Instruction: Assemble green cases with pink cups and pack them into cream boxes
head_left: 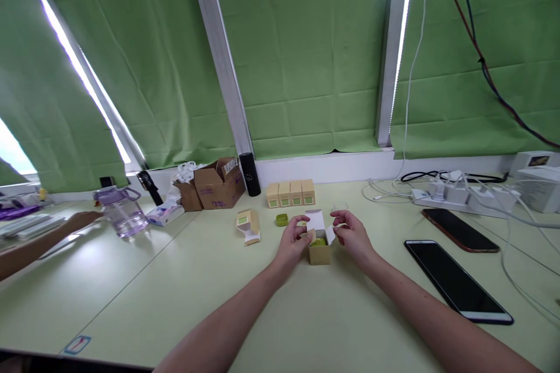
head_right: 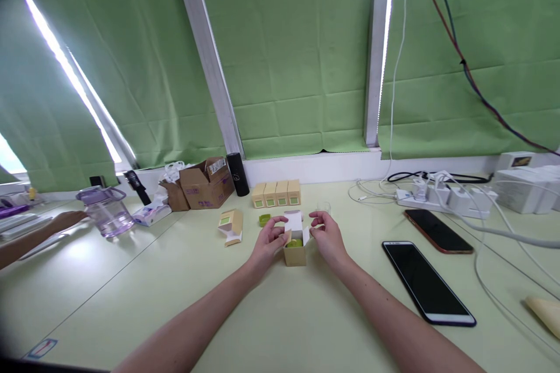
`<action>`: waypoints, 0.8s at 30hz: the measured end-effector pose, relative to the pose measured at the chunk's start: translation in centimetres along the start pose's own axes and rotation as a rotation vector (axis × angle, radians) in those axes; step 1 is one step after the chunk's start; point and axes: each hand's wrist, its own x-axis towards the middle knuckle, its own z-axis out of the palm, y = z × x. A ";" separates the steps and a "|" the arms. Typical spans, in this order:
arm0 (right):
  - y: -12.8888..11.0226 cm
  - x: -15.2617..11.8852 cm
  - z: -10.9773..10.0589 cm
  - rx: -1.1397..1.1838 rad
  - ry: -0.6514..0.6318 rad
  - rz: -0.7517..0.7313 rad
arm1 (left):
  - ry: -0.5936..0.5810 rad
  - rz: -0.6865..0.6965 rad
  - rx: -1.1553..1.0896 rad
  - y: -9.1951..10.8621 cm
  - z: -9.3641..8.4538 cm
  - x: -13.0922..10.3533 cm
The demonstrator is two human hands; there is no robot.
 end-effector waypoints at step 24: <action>-1.5 -1.0 0.7 0.178 -0.090 0.107 | -0.012 -0.017 0.021 -0.1 0.2 0.1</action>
